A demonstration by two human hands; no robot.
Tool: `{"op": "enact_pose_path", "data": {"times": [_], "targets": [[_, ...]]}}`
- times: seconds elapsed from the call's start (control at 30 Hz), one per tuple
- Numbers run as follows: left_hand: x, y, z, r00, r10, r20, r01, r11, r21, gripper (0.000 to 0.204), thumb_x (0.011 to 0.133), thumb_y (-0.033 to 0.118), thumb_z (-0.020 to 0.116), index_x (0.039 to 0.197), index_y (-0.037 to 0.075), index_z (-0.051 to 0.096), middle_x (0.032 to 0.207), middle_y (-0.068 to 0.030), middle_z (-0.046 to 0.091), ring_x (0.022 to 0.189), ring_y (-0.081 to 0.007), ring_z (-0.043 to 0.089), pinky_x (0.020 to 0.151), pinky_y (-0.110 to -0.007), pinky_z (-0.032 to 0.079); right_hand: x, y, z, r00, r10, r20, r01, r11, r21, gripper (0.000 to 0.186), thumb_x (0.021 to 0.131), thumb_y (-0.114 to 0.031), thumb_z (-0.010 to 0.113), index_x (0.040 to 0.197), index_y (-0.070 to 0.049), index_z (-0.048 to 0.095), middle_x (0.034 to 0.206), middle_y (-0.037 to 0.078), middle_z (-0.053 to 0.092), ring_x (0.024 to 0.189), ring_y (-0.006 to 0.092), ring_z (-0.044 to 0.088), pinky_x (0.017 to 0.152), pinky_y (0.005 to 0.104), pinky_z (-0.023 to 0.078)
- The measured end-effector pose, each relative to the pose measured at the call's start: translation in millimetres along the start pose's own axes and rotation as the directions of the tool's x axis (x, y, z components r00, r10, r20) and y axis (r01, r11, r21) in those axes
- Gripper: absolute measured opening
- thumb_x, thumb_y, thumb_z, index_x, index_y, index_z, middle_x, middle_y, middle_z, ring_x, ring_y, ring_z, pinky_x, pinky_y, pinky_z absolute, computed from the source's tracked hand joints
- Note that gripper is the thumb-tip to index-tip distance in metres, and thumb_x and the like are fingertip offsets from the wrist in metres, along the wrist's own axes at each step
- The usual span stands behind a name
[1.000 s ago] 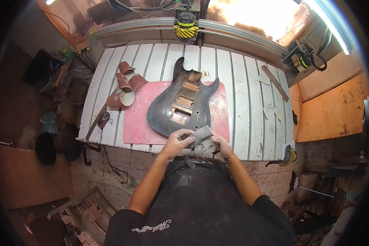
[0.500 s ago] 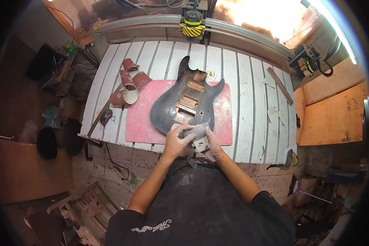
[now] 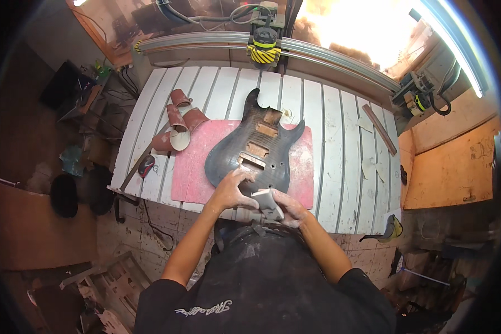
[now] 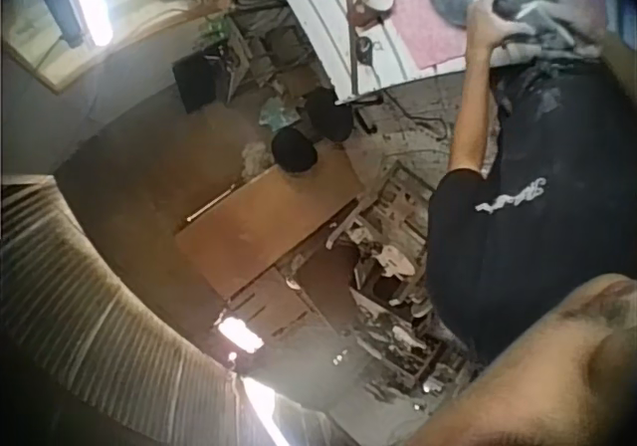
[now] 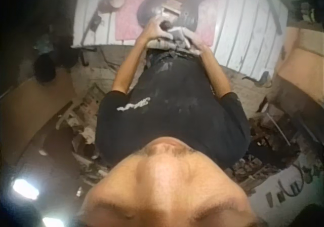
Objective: The person sands the body of an electric guitar using a small sanding block, rubbing it over the front surface and into the pickup cavities.
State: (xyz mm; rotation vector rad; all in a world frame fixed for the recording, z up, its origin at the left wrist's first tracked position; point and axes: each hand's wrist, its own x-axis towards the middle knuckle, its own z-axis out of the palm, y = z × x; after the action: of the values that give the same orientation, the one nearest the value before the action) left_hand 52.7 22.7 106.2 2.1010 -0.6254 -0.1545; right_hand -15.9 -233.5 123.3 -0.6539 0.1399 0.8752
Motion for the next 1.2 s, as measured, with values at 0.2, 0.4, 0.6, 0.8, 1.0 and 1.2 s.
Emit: {"op": "enact_pose_path", "data": {"times": [0.2,0.4,0.6,0.8,1.0,1.2], "targets": [[27,-27,-5,0.991,-0.049,-0.128,0.093,0.929,0.359,0.092,0.065,0.064,0.092,0.134,0.009,0.068,0.139,-0.0151,0.062,0.133,-0.0367,0.054,0.115,-0.053,0.041,4,-1,-29,0.977,-0.191,-0.097,0.16,0.95,-0.267,0.044,0.11,-0.03,0.062,0.146,-0.005,0.056,0.131,0.013,0.067,0.112,0.0212,0.069,0.096,0.0361,0.058],[27,-102,-16,0.846,-0.289,-0.448,0.402,0.898,0.181,0.096,0.075,0.055,0.09,0.149,0.004,0.058,0.146,-0.0265,0.06,0.135,-0.0434,0.055,0.115,-0.051,0.044,28,13,-69,0.612,-0.551,-0.567,0.34,0.831,-0.441,0.037,0.111,-0.028,0.062,0.139,-0.004,0.062,0.112,0.01,0.073,0.095,0.0152,0.068,0.081,0.0301,0.055],[6,-45,10,0.793,-0.441,-0.42,0.533,0.837,0.128,0.097,0.076,0.054,0.09,0.145,-0.004,0.056,0.135,-0.0286,0.065,0.127,-0.0465,0.06,0.108,-0.053,0.049,33,-12,-111,0.462,-0.692,-0.554,0.328,0.714,-0.618,0.035,0.11,-0.02,0.064,0.135,0.005,0.065,0.116,0.007,0.072,0.103,0.0137,0.066,0.09,0.0302,0.054],[-38,0,43,0.743,-0.59,-0.316,0.655,0.739,0.16,0.083,0.083,0.052,0.086,0.132,-0.008,0.057,0.123,-0.0308,0.066,0.114,-0.0496,0.065,0.098,-0.055,0.054,27,-62,-137,0.468,-0.791,-0.394,0.19,0.525,-0.83,0.033,0.108,-0.021,0.068,0.126,0.006,0.071,0.112,0.007,0.075,0.099,0.0125,0.067,0.088,0.0289,0.054],[-38,22,58,0.789,-0.611,-0.06,0.614,0.781,0.119,0.074,0.084,0.049,0.085,0.124,-0.007,0.056,0.119,-0.032,0.067,0.108,-0.0477,0.068,0.094,-0.054,0.055,32,-95,-133,0.372,-0.856,-0.359,0.041,0.401,-0.915,0.04,0.1,-0.025,0.076,0.127,0.004,0.072,0.117,0.014,0.077,0.102,0.0226,0.071,0.093,0.0352,0.055],[-24,-20,54,0.892,-0.423,-0.158,0.439,0.894,0.091,0.086,0.078,0.049,0.089,0.142,0.003,0.055,0.144,-0.0304,0.057,0.129,-0.0454,0.058,0.106,-0.053,0.05,39,-49,-93,0.415,-0.91,-0.008,-0.296,-0.126,-0.947,0.039,0.088,-0.028,0.083,0.122,-0.009,0.077,0.121,0.016,0.072,0.115,0.0385,0.066,0.101,0.0489,0.051]]}}
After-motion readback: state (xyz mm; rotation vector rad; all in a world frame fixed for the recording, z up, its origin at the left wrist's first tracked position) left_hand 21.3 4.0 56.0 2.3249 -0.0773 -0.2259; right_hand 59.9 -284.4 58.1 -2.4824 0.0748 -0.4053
